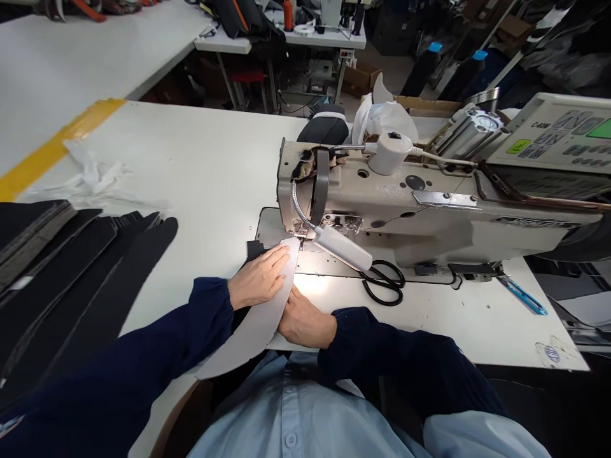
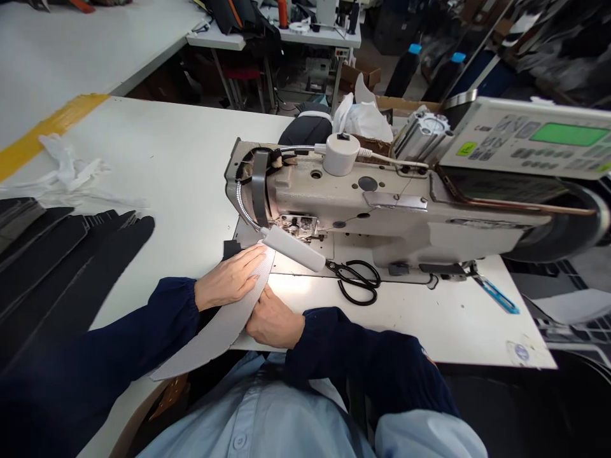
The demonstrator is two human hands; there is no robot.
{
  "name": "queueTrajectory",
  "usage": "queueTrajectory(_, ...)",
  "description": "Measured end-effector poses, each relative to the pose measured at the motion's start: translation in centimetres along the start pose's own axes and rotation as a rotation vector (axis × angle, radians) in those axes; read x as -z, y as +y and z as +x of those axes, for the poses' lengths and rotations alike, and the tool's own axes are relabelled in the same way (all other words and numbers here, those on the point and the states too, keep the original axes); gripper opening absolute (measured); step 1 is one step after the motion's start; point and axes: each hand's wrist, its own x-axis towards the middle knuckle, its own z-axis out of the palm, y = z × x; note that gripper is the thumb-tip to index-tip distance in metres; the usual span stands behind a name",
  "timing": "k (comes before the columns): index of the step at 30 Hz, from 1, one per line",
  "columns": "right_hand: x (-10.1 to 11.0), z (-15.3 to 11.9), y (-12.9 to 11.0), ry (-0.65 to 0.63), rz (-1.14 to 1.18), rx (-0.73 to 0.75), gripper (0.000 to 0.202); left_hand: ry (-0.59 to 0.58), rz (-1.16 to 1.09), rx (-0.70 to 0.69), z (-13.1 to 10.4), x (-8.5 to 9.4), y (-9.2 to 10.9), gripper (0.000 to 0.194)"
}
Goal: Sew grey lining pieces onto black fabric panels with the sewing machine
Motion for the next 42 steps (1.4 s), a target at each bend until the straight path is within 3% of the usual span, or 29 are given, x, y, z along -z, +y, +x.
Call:
queueTrajectory(12, 1.3, -0.6, 0.1, -0.070, -0.018, -0.022, 0.036, -0.005, 0.030, 0.028, 1.2, 0.0, 0.9, 0.045)
queueTrajectory(19, 3.6, -0.7, 0.4, -0.186, 0.019, -0.005, 0.030, -0.072, 0.026, 0.013, 1.4, 0.4, 0.7, 0.043)
queueTrajectory(25, 6.0, -0.8, -1.9, -0.186, -0.025, 0.008, 0.024, -0.276, -0.070, -0.184, -1.4, 3.2, 0.2, 0.045)
queueTrajectory(30, 7.0, -1.4, -3.5, -0.172, 0.036, 0.107, 0.022, -0.388, -0.085, -0.252, -3.7, 5.0, 2.5, 0.062)
queueTrajectory(35, 6.5, -1.4, -3.7, -0.137, 0.022, 0.127, 0.021, -0.300, 0.052, -0.228, -3.9, 3.9, 3.7, 0.040)
queueTrajectory(42, 5.8, -0.6, -2.4, -0.168, -0.019, 0.063, 0.018, -0.214, 0.111, -0.197, -2.7, 2.5, 2.2, 0.036)
